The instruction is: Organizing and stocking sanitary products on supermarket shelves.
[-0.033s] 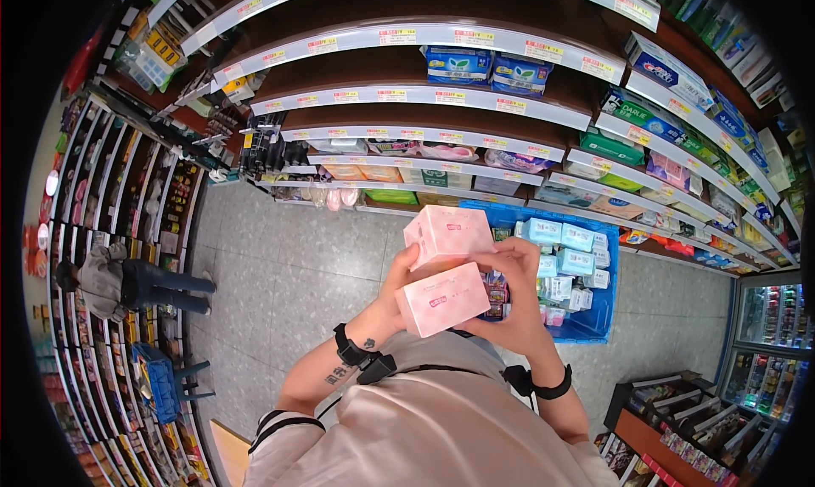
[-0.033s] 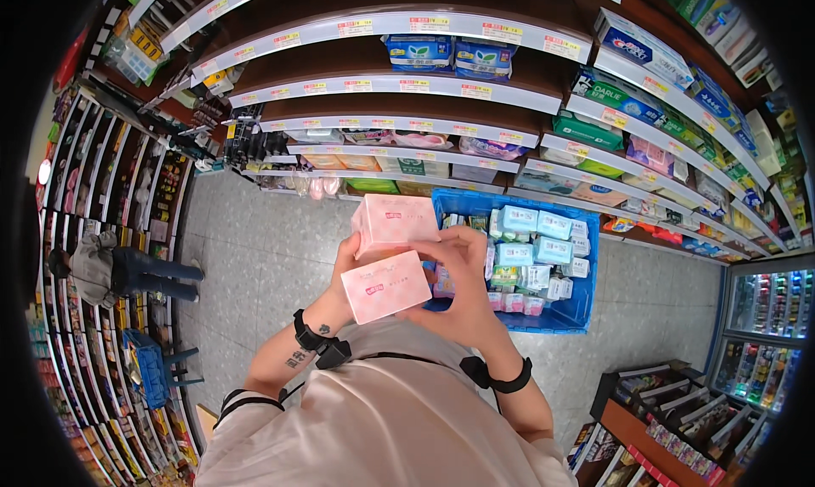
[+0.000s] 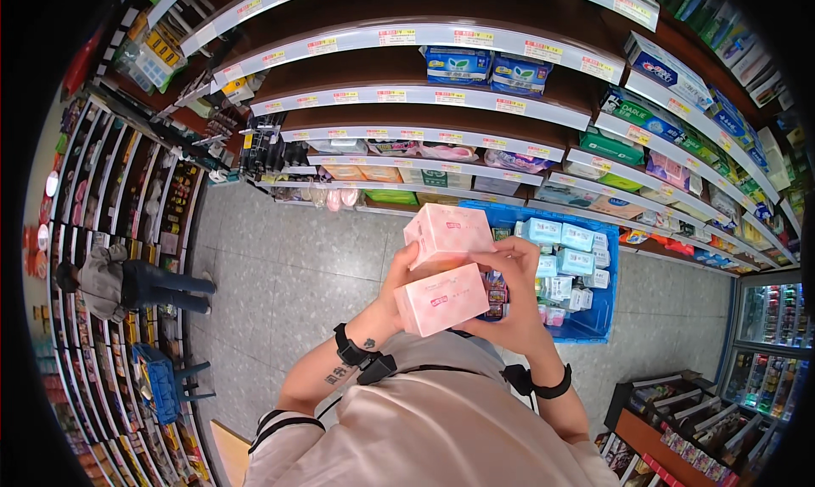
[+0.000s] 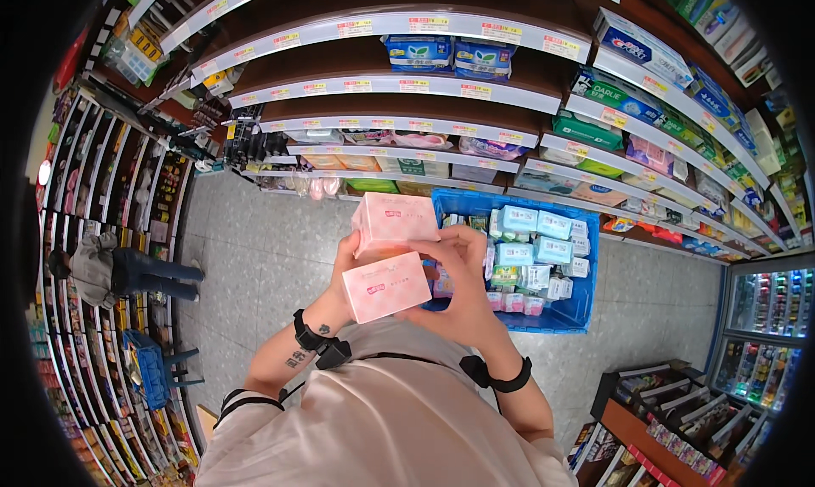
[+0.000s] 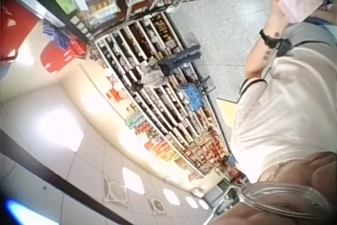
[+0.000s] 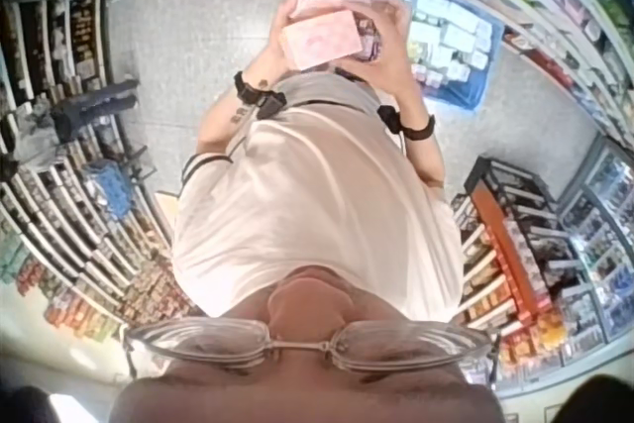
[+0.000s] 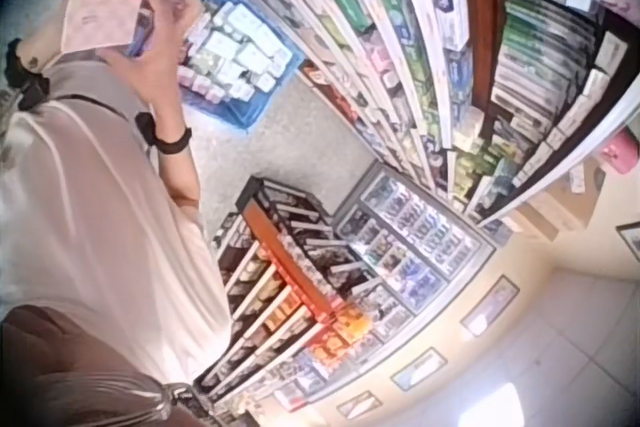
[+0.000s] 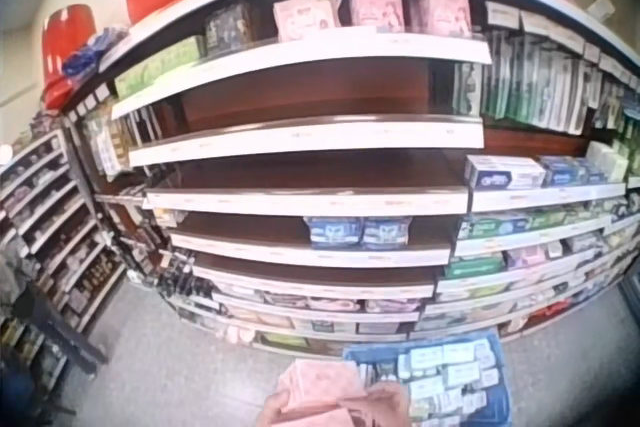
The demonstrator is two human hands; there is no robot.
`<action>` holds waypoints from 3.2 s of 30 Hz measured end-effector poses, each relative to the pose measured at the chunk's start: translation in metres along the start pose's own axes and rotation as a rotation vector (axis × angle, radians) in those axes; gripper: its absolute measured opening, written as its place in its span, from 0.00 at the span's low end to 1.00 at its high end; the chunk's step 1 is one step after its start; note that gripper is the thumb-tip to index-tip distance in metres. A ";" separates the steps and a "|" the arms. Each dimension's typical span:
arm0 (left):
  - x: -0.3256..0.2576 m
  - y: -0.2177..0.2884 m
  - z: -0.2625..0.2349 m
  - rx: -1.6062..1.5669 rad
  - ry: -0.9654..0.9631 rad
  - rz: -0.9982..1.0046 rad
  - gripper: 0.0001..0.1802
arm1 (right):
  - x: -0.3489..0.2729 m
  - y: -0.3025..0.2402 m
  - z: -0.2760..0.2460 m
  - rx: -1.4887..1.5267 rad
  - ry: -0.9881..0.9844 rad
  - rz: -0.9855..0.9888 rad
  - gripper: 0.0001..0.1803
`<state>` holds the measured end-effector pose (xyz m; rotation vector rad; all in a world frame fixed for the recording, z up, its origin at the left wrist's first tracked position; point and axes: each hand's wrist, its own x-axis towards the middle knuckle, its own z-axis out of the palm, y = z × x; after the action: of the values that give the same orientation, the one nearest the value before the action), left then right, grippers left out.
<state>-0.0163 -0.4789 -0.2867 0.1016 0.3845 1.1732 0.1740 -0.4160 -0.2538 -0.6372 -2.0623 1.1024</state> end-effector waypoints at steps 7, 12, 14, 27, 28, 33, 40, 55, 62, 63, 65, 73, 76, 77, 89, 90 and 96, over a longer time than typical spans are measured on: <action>0.001 -0.003 0.004 0.033 0.143 0.037 0.48 | -0.012 0.030 0.024 0.351 0.079 0.036 0.43; 0.002 -0.005 0.006 0.069 0.154 0.094 0.45 | -0.016 0.038 0.025 0.622 0.112 0.075 0.41; 0.004 -0.005 0.000 0.057 0.104 0.087 0.44 | -0.016 0.040 0.022 0.703 0.134 0.109 0.40; 0.006 -0.011 -0.019 0.048 0.065 -0.095 0.42 | -0.032 0.056 0.027 1.184 0.125 0.521 0.44; 0.005 -0.012 -0.023 0.054 0.075 -0.102 0.42 | -0.032 0.056 0.027 1.195 0.112 0.522 0.45; 0.002 -0.014 -0.043 0.544 0.213 0.031 0.38 | -0.035 0.058 0.021 1.274 -0.028 0.531 0.47; -0.017 0.003 0.002 1.634 -0.019 0.557 0.55 | -0.054 0.064 0.020 1.412 -0.057 0.573 0.46; -0.013 -0.012 -0.001 1.648 -0.013 0.633 0.38 | -0.083 0.098 0.044 1.658 -0.169 0.621 0.40; -0.023 -0.006 0.022 1.709 0.109 0.341 0.37 | -0.092 0.100 0.045 1.498 0.036 0.983 0.25; -0.027 -0.005 0.019 1.669 0.090 0.276 0.36 | -0.091 0.092 0.042 1.479 0.032 0.970 0.25; -0.029 -0.007 0.012 1.603 0.076 0.238 0.37 | -0.089 0.084 0.040 1.441 0.021 0.942 0.24; -0.027 -0.018 -0.003 1.478 0.059 0.277 0.42 | -0.100 0.106 0.042 1.238 -0.036 0.932 0.23; -0.026 -0.018 0.002 1.538 0.095 0.260 0.39 | -0.094 0.079 0.043 1.342 0.042 0.823 0.22; -0.024 -0.016 0.001 1.568 0.074 0.266 0.39 | -0.097 0.087 0.050 1.349 0.050 0.792 0.23; -0.009 -0.017 -0.022 1.645 -0.054 0.332 0.43 | -0.101 0.107 0.059 1.559 -0.137 0.806 0.33; -0.007 -0.017 -0.021 1.665 -0.078 0.336 0.43 | -0.105 0.114 0.060 1.530 -0.122 0.820 0.33; 0.004 -0.013 -0.029 1.728 -0.185 0.372 0.43 | -0.091 0.069 0.035 1.447 -0.026 0.834 0.33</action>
<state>-0.0137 -0.4837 -0.3185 1.8146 1.1490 0.8570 0.2113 -0.4610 -0.3580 -0.6322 -0.4792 2.5631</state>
